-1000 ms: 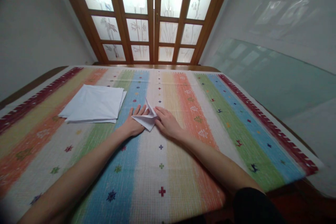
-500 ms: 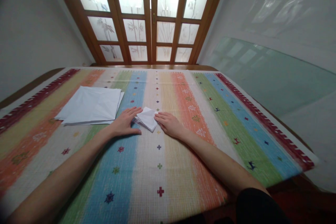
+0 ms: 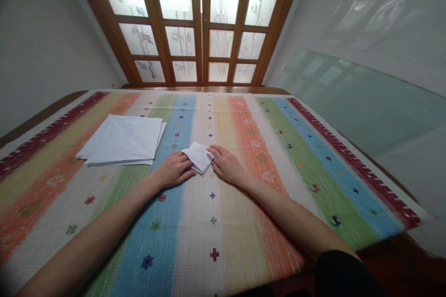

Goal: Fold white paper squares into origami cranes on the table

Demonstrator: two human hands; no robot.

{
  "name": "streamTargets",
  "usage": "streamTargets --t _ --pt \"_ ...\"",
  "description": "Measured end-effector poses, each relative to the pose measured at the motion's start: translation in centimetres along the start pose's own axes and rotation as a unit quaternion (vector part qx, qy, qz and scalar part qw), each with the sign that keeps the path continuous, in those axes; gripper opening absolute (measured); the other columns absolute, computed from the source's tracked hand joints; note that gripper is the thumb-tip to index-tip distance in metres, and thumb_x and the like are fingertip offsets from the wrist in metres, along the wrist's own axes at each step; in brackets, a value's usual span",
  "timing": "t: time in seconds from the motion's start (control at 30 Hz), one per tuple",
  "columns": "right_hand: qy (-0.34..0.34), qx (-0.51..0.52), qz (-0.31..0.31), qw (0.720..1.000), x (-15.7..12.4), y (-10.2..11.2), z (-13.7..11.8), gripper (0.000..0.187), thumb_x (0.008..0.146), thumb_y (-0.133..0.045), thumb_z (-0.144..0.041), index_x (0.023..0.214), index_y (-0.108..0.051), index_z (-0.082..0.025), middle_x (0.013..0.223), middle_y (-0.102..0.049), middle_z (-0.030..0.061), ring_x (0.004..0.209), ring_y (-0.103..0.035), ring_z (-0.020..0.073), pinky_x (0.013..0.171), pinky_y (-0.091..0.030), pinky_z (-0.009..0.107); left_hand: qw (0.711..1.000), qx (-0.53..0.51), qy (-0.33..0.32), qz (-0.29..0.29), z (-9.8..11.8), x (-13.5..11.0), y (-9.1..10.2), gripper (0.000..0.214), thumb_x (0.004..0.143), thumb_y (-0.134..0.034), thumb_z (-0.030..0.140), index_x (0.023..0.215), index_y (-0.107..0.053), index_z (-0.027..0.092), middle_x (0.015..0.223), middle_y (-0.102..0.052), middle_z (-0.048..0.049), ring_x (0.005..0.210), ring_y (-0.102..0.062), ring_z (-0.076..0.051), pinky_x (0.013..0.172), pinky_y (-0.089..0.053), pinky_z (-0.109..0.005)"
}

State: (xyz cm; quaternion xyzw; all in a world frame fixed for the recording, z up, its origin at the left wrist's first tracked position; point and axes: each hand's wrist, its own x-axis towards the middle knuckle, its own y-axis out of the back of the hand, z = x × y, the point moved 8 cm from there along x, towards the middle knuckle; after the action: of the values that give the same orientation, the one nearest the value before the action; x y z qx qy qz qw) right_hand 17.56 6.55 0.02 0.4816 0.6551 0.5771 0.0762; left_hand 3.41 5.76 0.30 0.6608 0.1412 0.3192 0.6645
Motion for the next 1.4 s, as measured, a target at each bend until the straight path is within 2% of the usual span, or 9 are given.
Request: streamTargets --t 0.13,0.23,0.33,0.47,0.6,0.77,1.07,1.23,1.4 --pt "0.024 -0.012 0.036 0.999 -0.4 0.9 -0.5 0.059 0.081 -0.049 -0.008 0.138 -0.040 -0.019 0.136 -0.049 0.0178 0.121 -0.053 0.0277 0.099 -0.049 0.048 0.999 0.020 0.025 -0.023 0.5 0.6 -0.9 0.034 0.094 -0.048 0.041 0.108 -0.066 0.015 0.114 -0.066 -0.0150 0.108 -0.057 -0.029 0.092 -0.043 -0.044" --pt "0.094 -0.062 0.040 0.993 -0.5 1.1 -1.9 0.064 0.080 -0.053 -0.008 0.140 -0.040 -0.026 0.149 -0.036 0.0151 0.132 -0.043 0.0283 0.102 -0.045 0.049 0.998 0.042 0.034 -0.035 1.1 1.1 -0.9 0.032 0.094 -0.045 0.036 0.111 -0.065 0.017 0.117 -0.064 -0.0144 0.111 -0.053 -0.031 0.091 -0.042 -0.046" --pt "0.171 -0.149 0.026 0.974 -0.2 0.7 -3.5 0.057 0.084 -0.058 -0.013 0.137 -0.047 -0.031 0.151 -0.038 0.0089 0.138 -0.035 0.0271 0.110 -0.036 0.049 0.997 0.057 0.033 -0.049 1.7 1.8 -0.7 0.032 0.093 -0.045 0.034 0.115 -0.063 0.018 0.128 -0.059 -0.0124 0.108 -0.052 -0.030 0.087 -0.041 -0.045" --pt "0.191 -0.264 0.020 0.945 0.7 0.2 -3.7 0.040 0.088 -0.056 -0.017 0.127 -0.057 -0.022 0.148 -0.046 0.0085 0.141 -0.031 0.0277 0.117 -0.023 0.053 0.995 0.070 0.035 -0.069 2.1 2.4 -0.9 0.041 0.094 -0.041 0.047 0.113 -0.064 0.018 0.127 -0.060 -0.0127 0.106 -0.052 -0.031 0.087 -0.040 -0.045" --pt "0.225 -0.324 0.009 0.919 0.8 -0.1 -3.9 0.028 0.087 -0.054 -0.016 0.113 -0.066 -0.017 0.136 -0.058 0.0092 0.135 -0.042 0.0287 0.119 -0.018 0.056 0.995 0.070 0.042 -0.054 1.9 1.9 -1.2 0.051 0.095 -0.039 0.050 0.131 -0.052 0.017 0.139 -0.053 -0.0125 0.117 -0.050 -0.031 0.094 -0.039 -0.045" --pt "0.272 -0.344 -0.022 0.898 0.3 -0.6 -4.5 0.019 0.084 -0.057 -0.017 0.095 -0.073 -0.015 0.108 -0.071 0.0102 0.123 -0.055 0.0290 0.118 -0.025 0.055 0.996 0.044 0.033 -0.069 1.1 0.1 -2.0 0.061 0.095 -0.036 0.054 0.144 -0.038 0.018 0.148 -0.045 -0.0123 0.136 -0.039 -0.029 0.109 -0.028 -0.045" --pt "0.243 -0.358 -0.053 0.900 2.3 -0.1 -4.2 0.018 0.082 -0.059 -0.011 0.090 -0.074 -0.013 0.098 -0.073 0.0105 0.121 -0.057 0.0282 0.119 -0.023 0.053 0.993 0.024 0.067 -0.091 -0.7 -1.1 -2.1 0.062 0.096 -0.035 0.054 0.145 -0.038 0.016 0.152 -0.039 -0.0142 0.143 -0.032 -0.026 0.114 -0.025 -0.044" --pt "0.262 -0.353 -0.102 0.893 2.7 -2.0 -5.6 0.020 0.084 -0.056 -0.011 0.085 -0.075 -0.016 0.083 -0.075 0.0058 0.102 -0.066 0.0244 0.119 -0.026 0.046 0.997 -0.001 0.071 -0.040 -0.4 -0.3 -1.5 0.050 0.095 -0.046 0.044 0.134 -0.051 0.014 0.143 -0.051 -0.0150 0.134 -0.045 -0.027 0.108 -0.034 -0.044" --pt "0.199 -0.351 -0.149 0.903 4.2 -2.9 -4.9 0.022 0.088 -0.052 -0.010 0.081 -0.073 -0.015 0.072 -0.074 0.0061 0.073 -0.069 0.0200 0.115 -0.029 0.044 0.991 -0.049 0.119 0.035 -2.3 -0.3 0.1 0.018 0.091 -0.055 0.027 0.095 -0.070 0.019 0.101 -0.071 -0.0072 0.099 -0.061 -0.023 0.090 -0.047 -0.038"
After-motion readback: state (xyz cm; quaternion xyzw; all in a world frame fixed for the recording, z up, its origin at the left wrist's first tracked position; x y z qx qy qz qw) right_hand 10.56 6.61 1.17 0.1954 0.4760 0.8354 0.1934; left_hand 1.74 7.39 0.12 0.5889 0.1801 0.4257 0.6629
